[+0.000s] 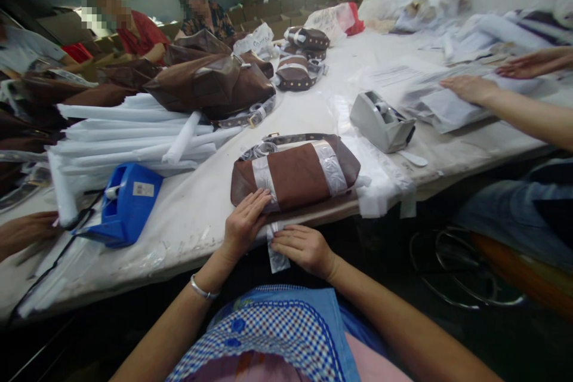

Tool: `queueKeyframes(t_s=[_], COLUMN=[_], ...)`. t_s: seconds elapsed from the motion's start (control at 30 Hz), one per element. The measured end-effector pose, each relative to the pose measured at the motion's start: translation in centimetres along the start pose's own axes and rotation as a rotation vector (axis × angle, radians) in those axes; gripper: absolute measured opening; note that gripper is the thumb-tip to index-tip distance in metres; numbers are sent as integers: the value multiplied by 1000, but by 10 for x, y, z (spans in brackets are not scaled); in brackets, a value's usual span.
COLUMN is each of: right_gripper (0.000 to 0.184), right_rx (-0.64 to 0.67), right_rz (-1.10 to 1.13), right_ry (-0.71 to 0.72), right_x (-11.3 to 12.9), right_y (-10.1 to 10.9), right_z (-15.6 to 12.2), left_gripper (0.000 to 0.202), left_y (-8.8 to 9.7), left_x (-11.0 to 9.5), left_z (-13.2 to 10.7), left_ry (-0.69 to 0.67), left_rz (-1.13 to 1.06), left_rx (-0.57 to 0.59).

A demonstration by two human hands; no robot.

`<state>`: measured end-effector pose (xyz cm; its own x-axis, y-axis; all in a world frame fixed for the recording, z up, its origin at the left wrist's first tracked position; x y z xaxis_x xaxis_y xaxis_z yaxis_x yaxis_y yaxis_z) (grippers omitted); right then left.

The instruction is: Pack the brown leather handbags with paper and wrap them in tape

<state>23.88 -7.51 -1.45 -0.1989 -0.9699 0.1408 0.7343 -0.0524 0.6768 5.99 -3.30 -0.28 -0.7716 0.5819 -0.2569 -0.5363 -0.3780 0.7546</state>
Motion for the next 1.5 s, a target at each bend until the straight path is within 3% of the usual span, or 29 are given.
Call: queueKeyframes(t_s=[0.13,0.33,0.6,0.83,1.07,1.3,1.5], right_gripper=[26,25,27,30,21,3,18], right_rx=[15,10,-14,2,41,90,178], right_rz=[18,3,53,82,58,-96,-180], right_ry=[1,12,-70,-167,-230,-386,-508], right_x=[7,-4,-4,-37,-79,-106,-121], right_y=[8,30,34,51,32,16,11], right_z=[8,30,30,65,99,104,110], left_gripper=[39,28,24,28,28,29,46], left_y=[0,4,4,7,9,6,12], left_x=[-1,-8,-10,-10,-12,-10,-16], left_z=[1,5,0,-3,-12,-16,-8], left_ry=[4,32,53,31,61,109,41], left_rz=[5,52,121,65,31,42,168], left_rx=[-24,-28,-80,-72,-161,-197,-34])
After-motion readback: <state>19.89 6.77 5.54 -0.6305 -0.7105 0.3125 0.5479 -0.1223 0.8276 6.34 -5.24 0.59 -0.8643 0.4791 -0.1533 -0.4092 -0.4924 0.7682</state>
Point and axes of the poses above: each hand's wrist, its own z-axis towards the middle knuckle, its own y-axis out of the back of the hand, x = y × z, the point moved 4 cm from there along z, towards the middle knuckle, and after that the axes turned 7 degrees about y, right-handed, at the moved point
